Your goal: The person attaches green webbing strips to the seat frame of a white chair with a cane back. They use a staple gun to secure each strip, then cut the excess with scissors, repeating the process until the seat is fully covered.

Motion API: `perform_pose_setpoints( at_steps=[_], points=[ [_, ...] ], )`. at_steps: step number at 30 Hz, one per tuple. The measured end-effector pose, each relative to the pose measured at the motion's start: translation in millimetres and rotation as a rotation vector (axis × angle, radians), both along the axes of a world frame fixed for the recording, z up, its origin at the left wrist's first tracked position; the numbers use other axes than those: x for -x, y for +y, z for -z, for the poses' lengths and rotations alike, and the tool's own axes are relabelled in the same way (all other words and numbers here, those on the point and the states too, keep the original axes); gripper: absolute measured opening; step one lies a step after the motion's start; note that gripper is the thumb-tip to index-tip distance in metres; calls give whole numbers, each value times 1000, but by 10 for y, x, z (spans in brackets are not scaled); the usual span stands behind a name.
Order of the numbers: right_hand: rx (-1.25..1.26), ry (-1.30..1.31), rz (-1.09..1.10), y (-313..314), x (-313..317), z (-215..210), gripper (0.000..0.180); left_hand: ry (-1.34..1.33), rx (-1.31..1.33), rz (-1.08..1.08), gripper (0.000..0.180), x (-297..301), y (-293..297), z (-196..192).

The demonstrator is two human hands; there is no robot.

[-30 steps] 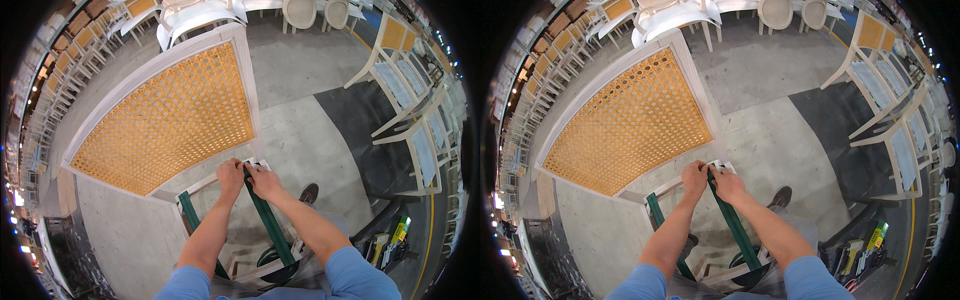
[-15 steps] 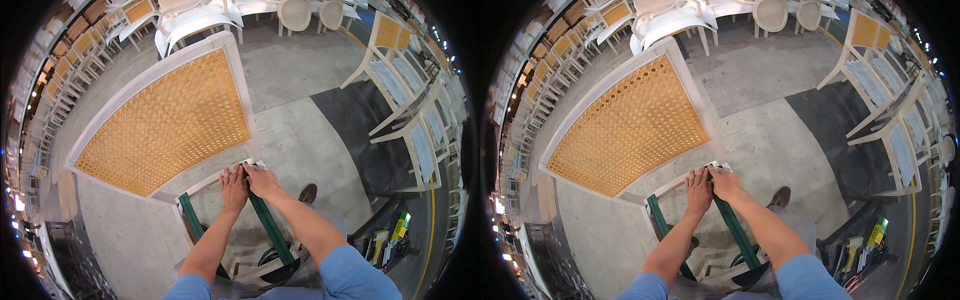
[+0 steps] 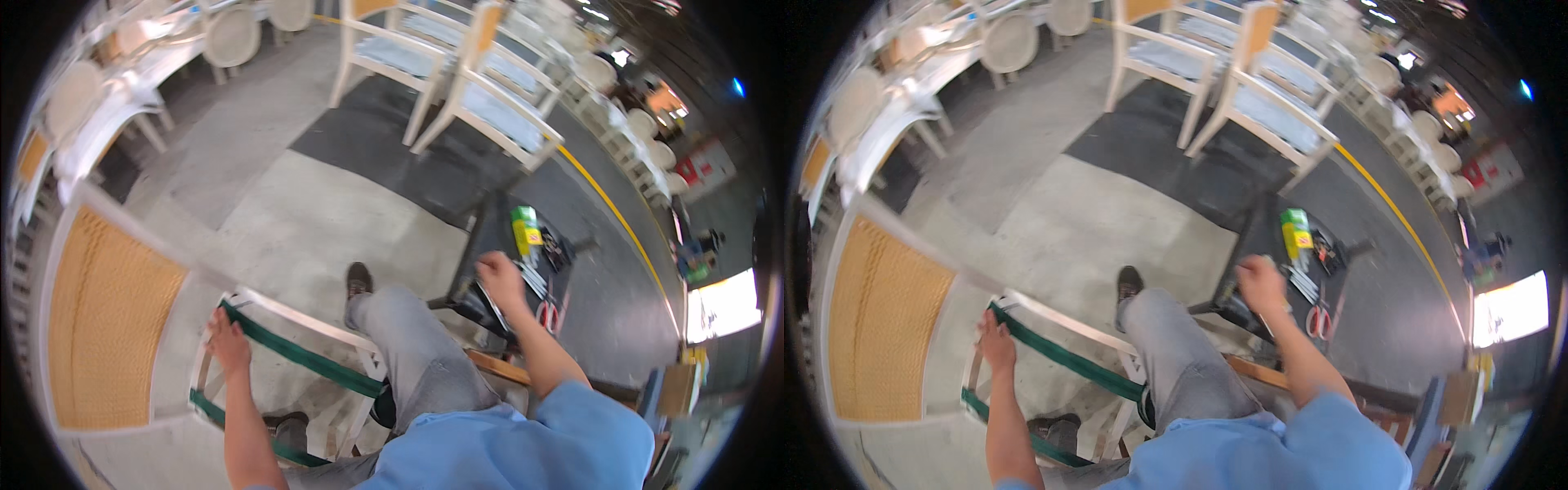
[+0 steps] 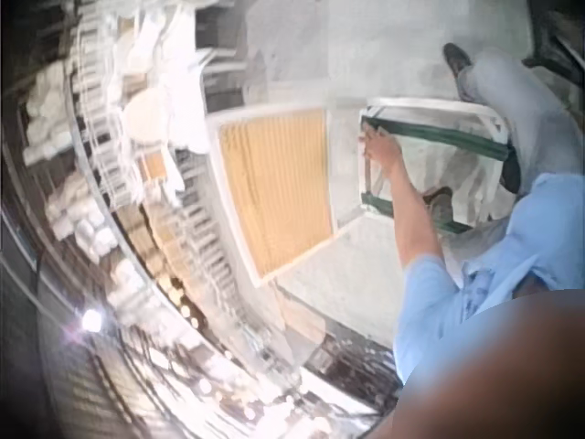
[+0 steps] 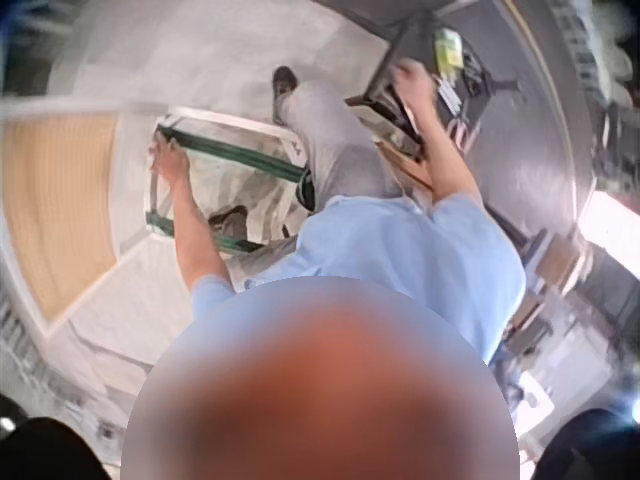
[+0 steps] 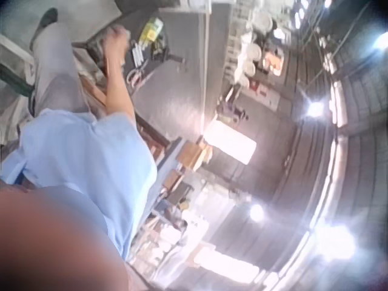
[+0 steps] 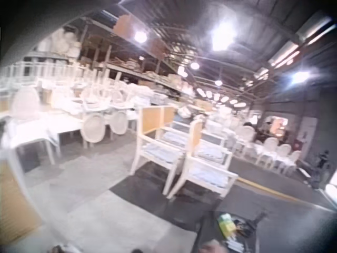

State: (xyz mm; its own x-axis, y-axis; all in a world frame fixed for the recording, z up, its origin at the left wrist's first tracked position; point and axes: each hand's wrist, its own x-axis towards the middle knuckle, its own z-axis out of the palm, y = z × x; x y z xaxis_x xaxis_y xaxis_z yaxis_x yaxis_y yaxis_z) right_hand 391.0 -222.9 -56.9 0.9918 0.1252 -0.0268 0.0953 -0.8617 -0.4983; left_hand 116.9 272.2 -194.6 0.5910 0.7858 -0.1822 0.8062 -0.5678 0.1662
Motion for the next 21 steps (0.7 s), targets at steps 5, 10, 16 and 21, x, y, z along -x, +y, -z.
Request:
perform_pose_setpoints(
  at_steps=[5,10,16,21],
  points=[
    [388,-10,-6,-1085,-46,334,48,-69,25,29,61,33,107,-99],
    [139,355,49,-1006,-187,421,52,-149,96,-39,58,116,136,-275],
    [-147,224,-189,-507,2,115,63,-202,99,-74,56,234,51,-137],
    [-293,223,-450,455,34,-483,58,-264,107,-64,57,146,22,-113]
  ],
)
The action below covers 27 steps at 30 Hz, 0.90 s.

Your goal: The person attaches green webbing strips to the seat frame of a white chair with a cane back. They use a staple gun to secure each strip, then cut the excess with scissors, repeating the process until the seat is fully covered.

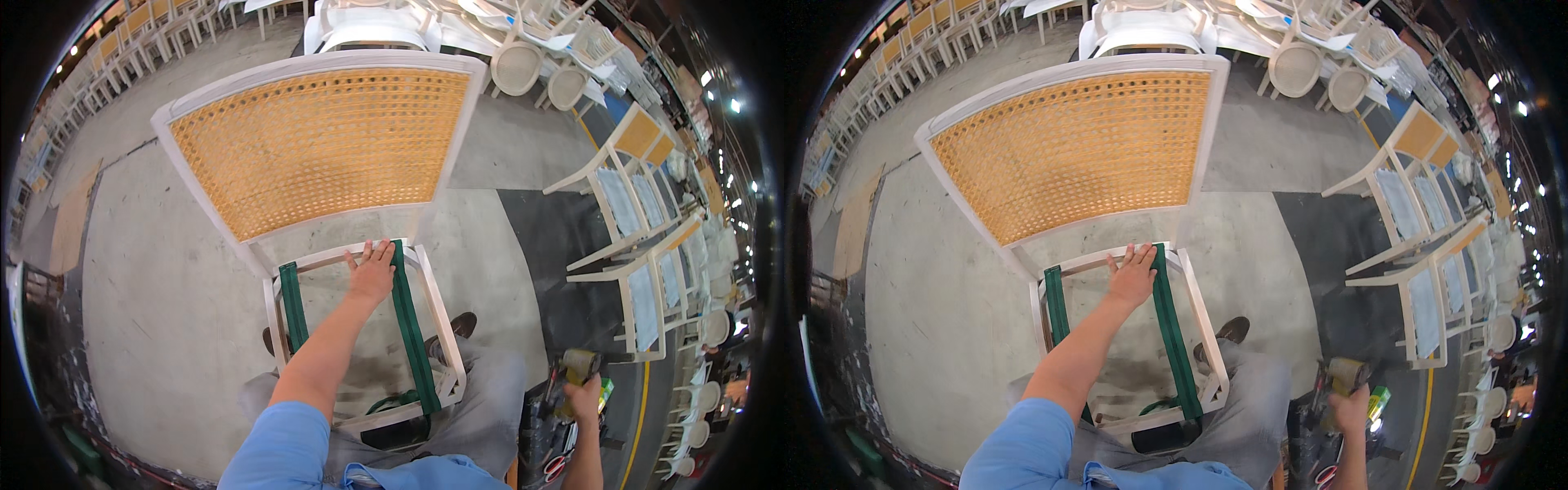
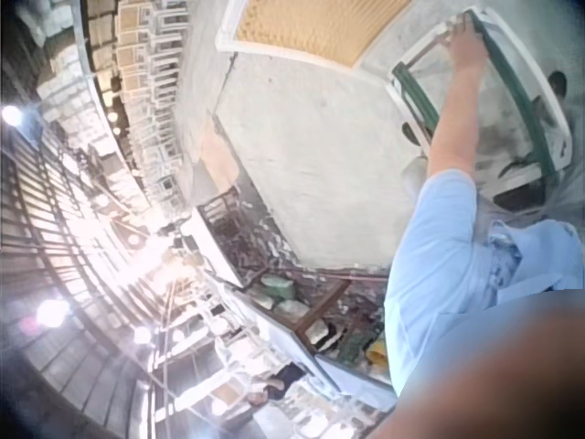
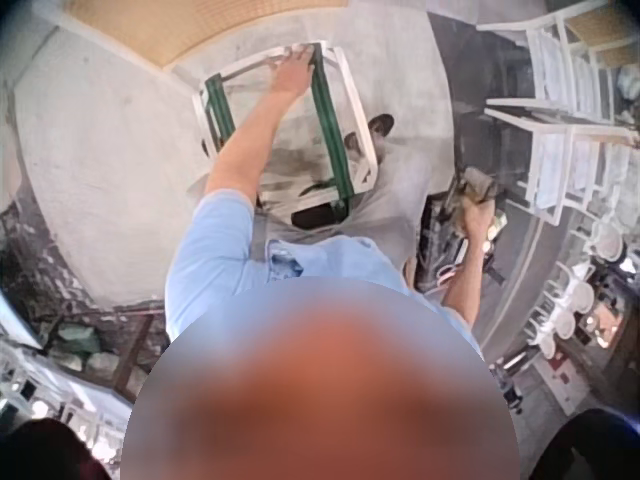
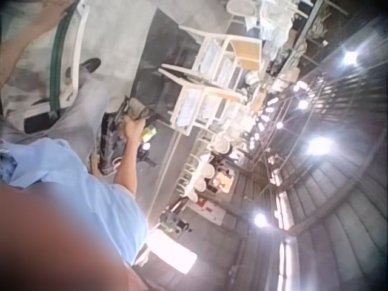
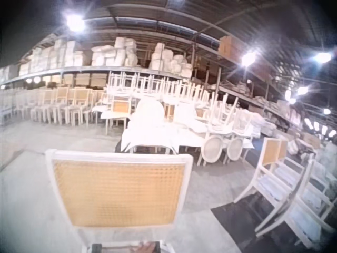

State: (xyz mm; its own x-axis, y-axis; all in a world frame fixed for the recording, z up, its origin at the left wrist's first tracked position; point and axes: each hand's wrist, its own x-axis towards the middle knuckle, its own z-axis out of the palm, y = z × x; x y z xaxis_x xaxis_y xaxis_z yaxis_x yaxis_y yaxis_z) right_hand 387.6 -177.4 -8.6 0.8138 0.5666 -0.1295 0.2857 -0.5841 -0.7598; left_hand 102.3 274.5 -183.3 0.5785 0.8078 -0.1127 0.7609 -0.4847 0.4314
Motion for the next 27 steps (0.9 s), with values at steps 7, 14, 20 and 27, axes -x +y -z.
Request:
perform_pose_setpoints(
  at_steps=[7,14,20,27],
  points=[
    [-91,731,-271,2375,772,-286,31,-14,-23,-20,57,129,49,96],
    [17,630,-338,3964,1501,529,29,-49,-51,-45,59,115,33,195],
    [89,485,-309,4353,1702,961,29,-79,-82,-88,58,145,45,329],
    [57,484,-258,4376,1684,1155,28,-134,4,-67,57,143,42,299]
  ],
)
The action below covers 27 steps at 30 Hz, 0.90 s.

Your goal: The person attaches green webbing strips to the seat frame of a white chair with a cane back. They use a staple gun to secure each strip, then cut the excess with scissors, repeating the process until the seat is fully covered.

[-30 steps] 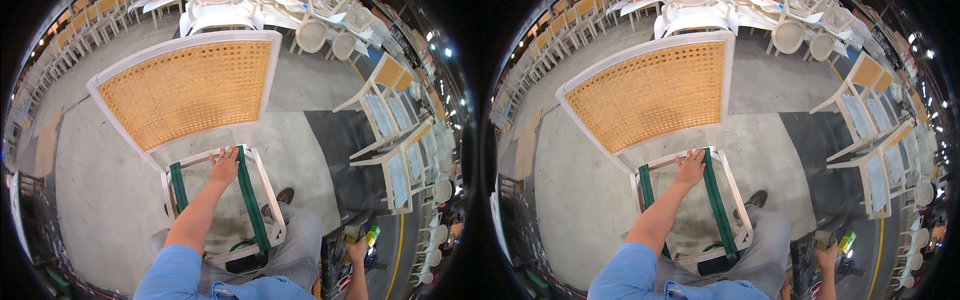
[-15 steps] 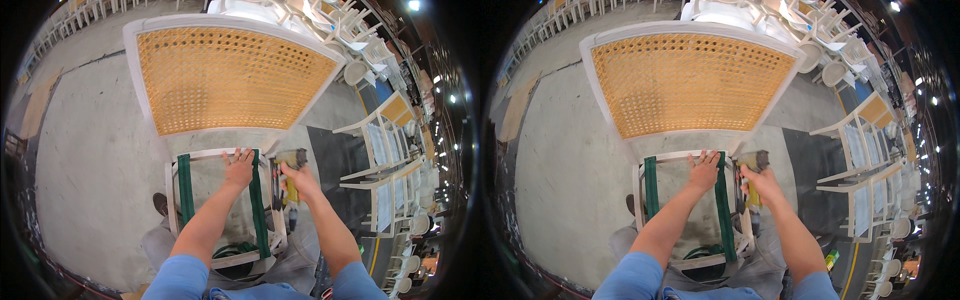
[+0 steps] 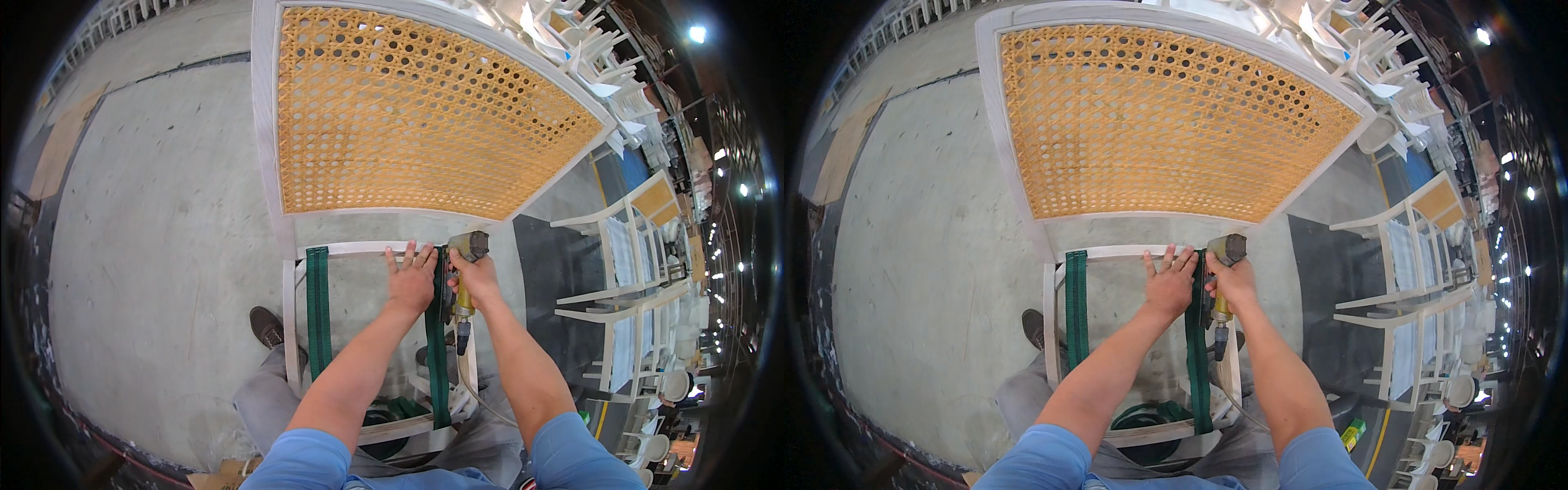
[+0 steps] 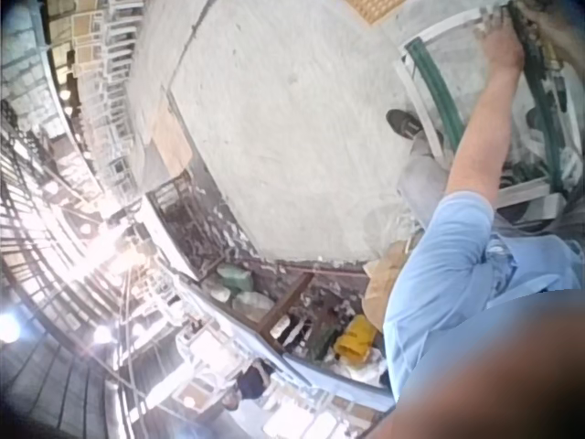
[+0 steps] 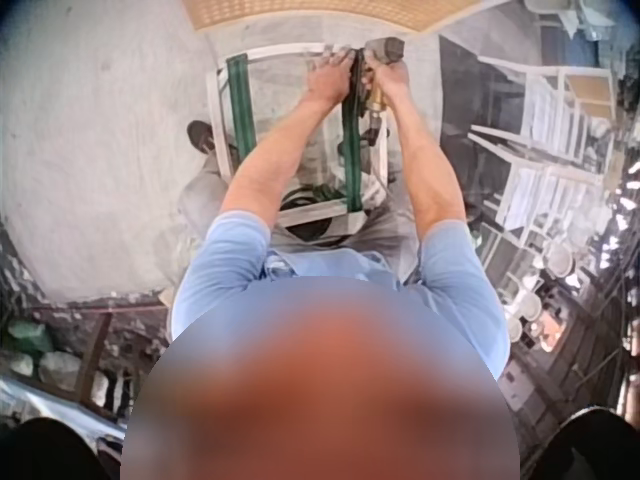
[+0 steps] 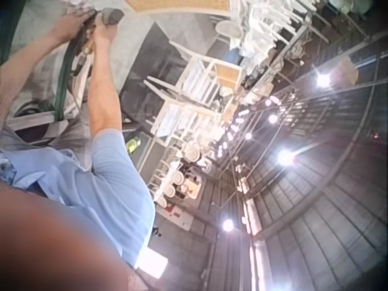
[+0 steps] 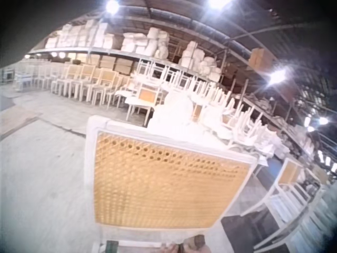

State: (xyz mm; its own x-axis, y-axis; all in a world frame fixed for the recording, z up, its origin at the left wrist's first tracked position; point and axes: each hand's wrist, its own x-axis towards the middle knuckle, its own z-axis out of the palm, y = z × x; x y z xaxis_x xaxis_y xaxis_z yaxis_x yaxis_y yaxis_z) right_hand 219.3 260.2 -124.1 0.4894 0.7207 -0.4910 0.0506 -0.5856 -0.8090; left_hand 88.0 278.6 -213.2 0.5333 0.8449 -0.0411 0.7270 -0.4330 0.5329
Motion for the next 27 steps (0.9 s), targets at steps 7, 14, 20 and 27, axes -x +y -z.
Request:
perform_pose_setpoints(
  at_steps=[7,14,20,27],
  points=[
    [-4,1,-36,13,6,19,26,-20,-10,-18,56,8,-2,6],
    [-36,68,-58,12,70,-34,25,-305,-56,-132,46,93,-13,101],
    [-43,69,-45,-54,-28,-11,24,-513,380,-405,41,-24,-172,161],
    [-65,114,-78,-19,-4,62,25,-501,553,-375,28,-15,-148,385]
  ],
)
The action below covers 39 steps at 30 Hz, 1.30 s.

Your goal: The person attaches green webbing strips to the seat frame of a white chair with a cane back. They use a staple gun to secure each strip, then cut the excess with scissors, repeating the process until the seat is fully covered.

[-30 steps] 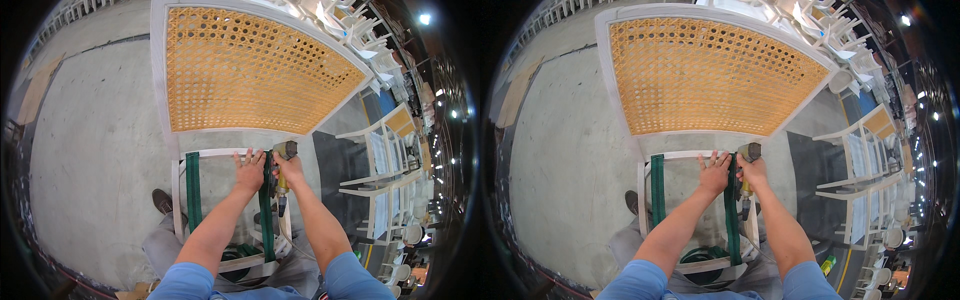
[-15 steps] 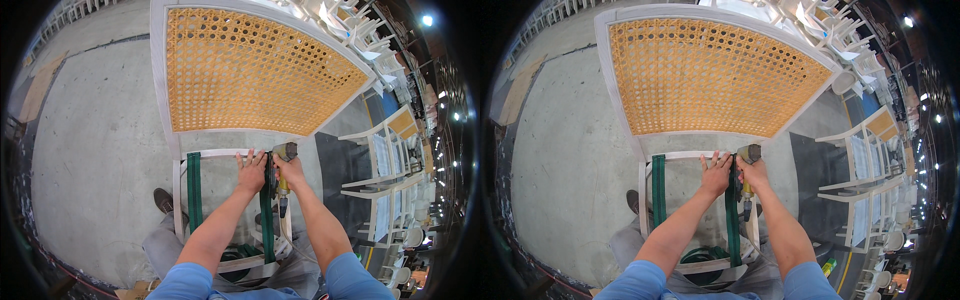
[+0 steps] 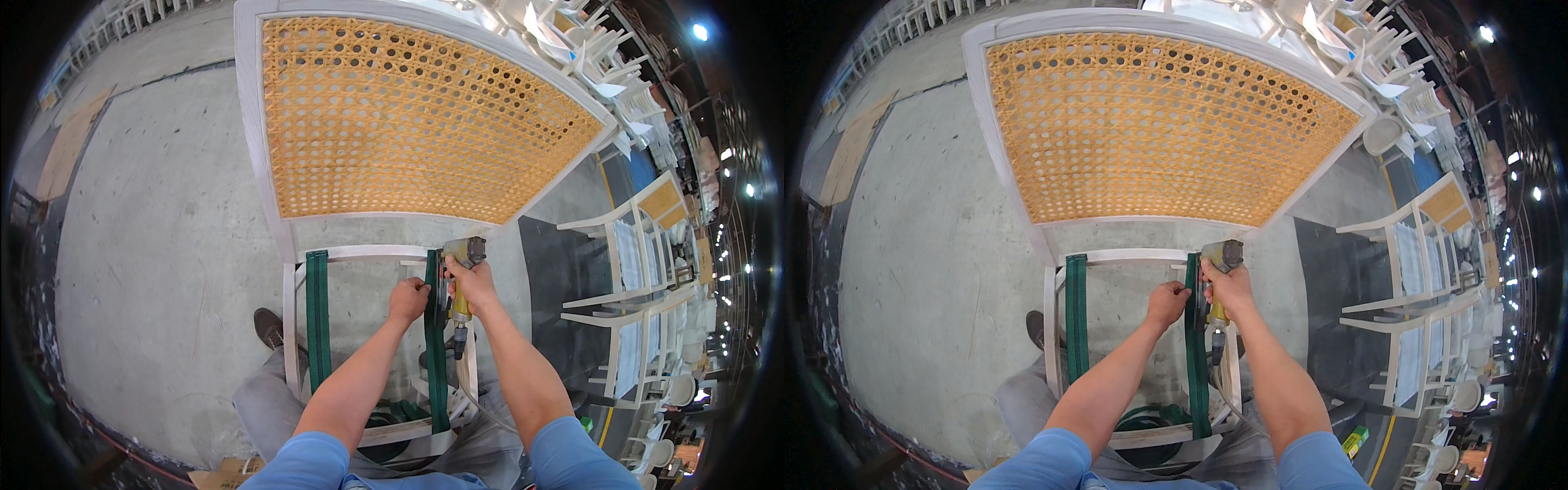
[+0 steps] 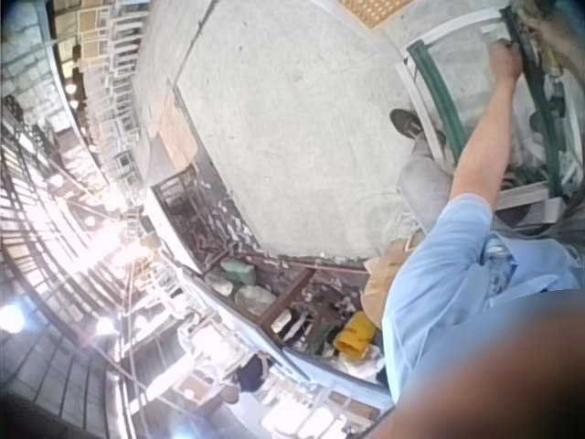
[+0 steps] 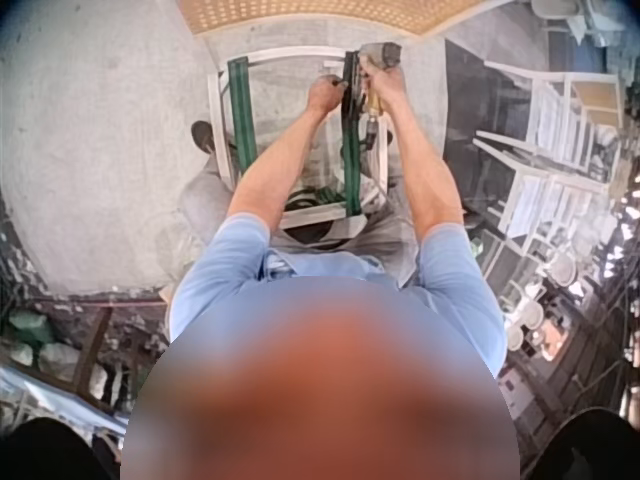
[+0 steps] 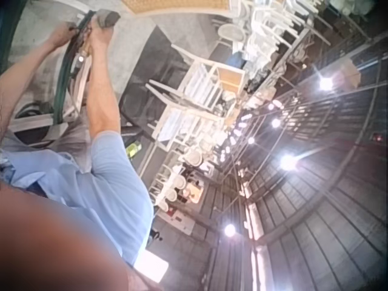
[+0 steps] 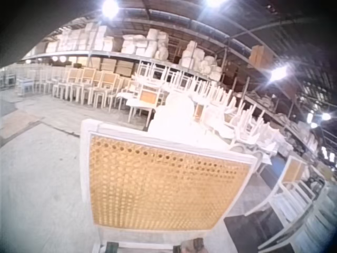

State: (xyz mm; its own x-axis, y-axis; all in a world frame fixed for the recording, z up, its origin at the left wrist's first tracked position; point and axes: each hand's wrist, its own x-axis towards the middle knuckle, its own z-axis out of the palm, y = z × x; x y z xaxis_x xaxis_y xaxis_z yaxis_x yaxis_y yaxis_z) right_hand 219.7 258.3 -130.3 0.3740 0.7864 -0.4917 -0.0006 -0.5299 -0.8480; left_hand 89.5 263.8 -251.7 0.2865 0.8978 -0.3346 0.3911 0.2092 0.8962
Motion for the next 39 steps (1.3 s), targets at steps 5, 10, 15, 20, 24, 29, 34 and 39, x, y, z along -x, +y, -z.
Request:
perform_pose_setpoints(
  at_steps=[5,10,15,20,24,29,34,39],
  points=[
    [13,-29,-10,6,50,18,24,29,-28,36,26,-3,19,29],
    [17,-22,-16,39,106,-6,22,21,-60,-6,24,34,14,46],
    [18,-60,-15,9,75,-17,22,-23,15,-10,24,-16,29,-16],
    [34,-77,2,34,36,-66,21,-25,11,-15,25,-41,25,-39],
    [47,-73,-30,50,-9,-87,22,18,-7,-49,29,-86,-42,-34],
    [70,-141,-15,17,19,-185,26,-164,342,-127,32,-195,-249,-61],
    [9,-55,0,-289,-9,-683,28,-346,695,-73,26,-71,-758,-371],
    [-17,-113,-12,-1451,-683,-1938,31,-641,982,116,26,187,-1570,-808]
  ],
)
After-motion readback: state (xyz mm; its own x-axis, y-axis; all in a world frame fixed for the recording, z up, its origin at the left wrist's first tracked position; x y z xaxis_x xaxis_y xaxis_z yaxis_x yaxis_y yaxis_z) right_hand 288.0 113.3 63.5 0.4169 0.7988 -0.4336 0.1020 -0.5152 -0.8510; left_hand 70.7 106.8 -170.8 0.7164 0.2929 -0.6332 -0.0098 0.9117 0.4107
